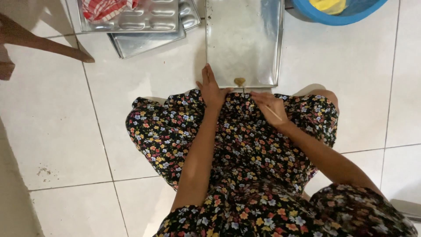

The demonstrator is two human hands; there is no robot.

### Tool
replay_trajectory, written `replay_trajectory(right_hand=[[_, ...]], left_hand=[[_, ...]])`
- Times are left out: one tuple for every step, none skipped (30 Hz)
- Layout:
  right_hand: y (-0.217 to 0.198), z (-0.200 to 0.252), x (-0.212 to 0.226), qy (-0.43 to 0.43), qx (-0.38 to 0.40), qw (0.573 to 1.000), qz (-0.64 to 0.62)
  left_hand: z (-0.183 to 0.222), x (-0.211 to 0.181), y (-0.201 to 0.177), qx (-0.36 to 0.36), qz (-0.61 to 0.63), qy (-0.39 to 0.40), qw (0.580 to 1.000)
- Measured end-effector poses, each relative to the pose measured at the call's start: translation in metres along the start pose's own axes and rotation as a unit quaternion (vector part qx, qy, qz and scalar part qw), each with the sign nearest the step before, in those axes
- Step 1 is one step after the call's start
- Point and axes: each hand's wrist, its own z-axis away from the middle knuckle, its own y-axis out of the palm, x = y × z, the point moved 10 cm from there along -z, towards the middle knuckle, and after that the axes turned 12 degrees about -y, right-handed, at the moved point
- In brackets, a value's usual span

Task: The person is preparing baking trays by applying grease with a brush and cleaning them with a cloth while sitting on the floor.

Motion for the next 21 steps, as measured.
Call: replay_trajectory(right_hand=[[-0.001,-0.006,-0.013,0.001,0.001,1.0,0.003],[-0.003,-0.016,-0.019,-0.03,-0.002,1.0,0.006],[-0.005,-0.026,-0.025,-0.06,-0.005,0.998,0.01],[-0.006,-0.063,-0.04,-0.065,-0.008,0.998,0.011],[-0.01,-0.099,-0.036,-0.162,-0.019,0.983,0.085],[-0.007,-0.129,-0.032,-0.254,-0.026,0.955,0.153],[-0.01,-0.166,-0.037,-0.256,-0.026,0.955,0.149],[-0.024,-0.197,-0.044,-0.26,-0.078,0.962,0.036],[-0.036,-0.228,-0.053,-0.258,-0.131,0.954,-0.077],[-0.038,-0.232,-0.047,-0.256,-0.129,0.955,-0.078],[-0.042,-0.235,-0.041,-0.241,-0.138,0.96,-0.023],[-0.049,-0.243,-0.032,-0.231,-0.149,0.961,0.034],[-0.045,-0.216,-0.029,-0.233,-0.151,0.96,0.035],[-0.035,-0.191,-0.04,-0.166,-0.1,0.978,0.073],[-0.024,-0.165,-0.053,-0.098,-0.048,0.988,0.11],[-0.022,-0.122,-0.04,-0.096,-0.047,0.988,0.112],[-0.017,-0.081,-0.033,-0.065,-0.029,0.995,0.063],[-0.011,-0.041,-0.026,-0.035,-0.01,0.999,0.015],[-0.009,-0.035,-0.024,-0.035,-0.008,0.999,0.016],[-0.009,-0.029,-0.022,-0.042,-0.02,0.999,-0.006],[-0.009,-0.022,-0.019,-0.049,-0.032,0.998,-0.027]], left_hand=[[0.0,0.003,0.005,0.001,0.002,0.0,1.0],[-0.004,0.005,0.007,-0.003,-0.014,-0.007,1.0],[-0.007,0.007,0.008,-0.008,-0.03,-0.014,0.999],[-0.007,0.003,0.007,-0.012,-0.03,-0.01,0.999],[-0.009,0.003,0.007,-0.009,-0.018,-0.024,1.0],[-0.004,0.009,0.006,-0.005,-0.007,-0.045,0.999],[-0.007,0.005,0.005,-0.009,-0.009,-0.048,0.999],[-0.006,0.004,0.005,-0.014,-0.012,-0.049,0.999],[-0.005,0.003,0.005,-0.019,-0.015,-0.051,0.998],[-0.005,0.004,0.008,-0.017,-0.017,-0.054,0.998],[-0.005,0.006,0.01,-0.013,-0.033,-0.062,0.997],[-0.011,0.004,0.012,-0.013,-0.047,-0.064,0.997],[-0.009,0.003,0.005,-0.014,-0.047,-0.062,0.997],[-0.007,0.0,0.003,-0.009,-0.032,-0.058,0.998],[-0.005,-0.002,0.001,-0.004,-0.017,-0.054,0.998],[-0.006,-0.001,0.002,-0.002,-0.015,-0.055,0.998],[-0.007,0.0,0.004,-0.003,-0.032,-0.063,0.998],[-0.01,0.0,0.005,-0.005,-0.048,-0.071,0.996],[-0.011,0.003,0.006,-0.005,-0.046,-0.072,0.996],[-0.013,0.005,0.008,-0.005,-0.064,-0.065,0.996],[-0.015,0.006,0.011,-0.006,-0.083,-0.059,0.995]])
